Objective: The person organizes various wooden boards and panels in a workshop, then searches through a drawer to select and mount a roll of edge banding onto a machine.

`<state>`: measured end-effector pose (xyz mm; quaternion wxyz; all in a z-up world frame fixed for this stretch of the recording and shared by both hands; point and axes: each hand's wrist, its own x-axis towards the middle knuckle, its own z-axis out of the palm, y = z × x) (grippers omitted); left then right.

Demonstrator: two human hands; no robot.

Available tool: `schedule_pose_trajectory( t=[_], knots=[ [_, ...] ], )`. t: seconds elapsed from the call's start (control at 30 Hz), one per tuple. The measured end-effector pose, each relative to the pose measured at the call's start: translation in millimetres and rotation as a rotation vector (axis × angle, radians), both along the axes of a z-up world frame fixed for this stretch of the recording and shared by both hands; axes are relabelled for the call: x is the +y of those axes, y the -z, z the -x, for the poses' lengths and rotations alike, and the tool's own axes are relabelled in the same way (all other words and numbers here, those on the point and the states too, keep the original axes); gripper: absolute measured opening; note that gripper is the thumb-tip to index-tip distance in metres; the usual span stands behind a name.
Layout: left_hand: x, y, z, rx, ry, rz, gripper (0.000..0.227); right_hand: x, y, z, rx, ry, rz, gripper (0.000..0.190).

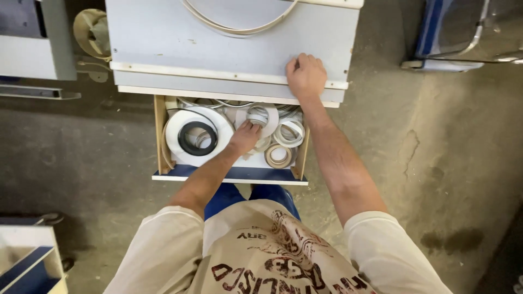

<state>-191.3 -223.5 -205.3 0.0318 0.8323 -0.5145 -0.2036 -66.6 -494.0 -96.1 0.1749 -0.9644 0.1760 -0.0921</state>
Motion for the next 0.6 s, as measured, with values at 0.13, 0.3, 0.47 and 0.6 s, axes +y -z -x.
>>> schedule_pose_trajectory(
  t=[0.13,0.3,0.47,0.6],
  knots=[
    [29,-24,28,0.058,-0.054,-0.01,0.061,1,8,0,-0.186,-0.02,0.091,0.026],
    [108,16,80,-0.122,-0.276,0.118,0.054,-2,13,2,-0.182,-0.027,0.309,0.026],
    [164,-26,86,-0.246,-0.544,-0.018,0.052,0,4,4,-0.169,-0.031,0.316,0.028],
    [175,-3,115,-0.239,-0.483,-0.003,0.057,-4,12,6,-0.161,-0.048,0.303,0.027]
  ],
)
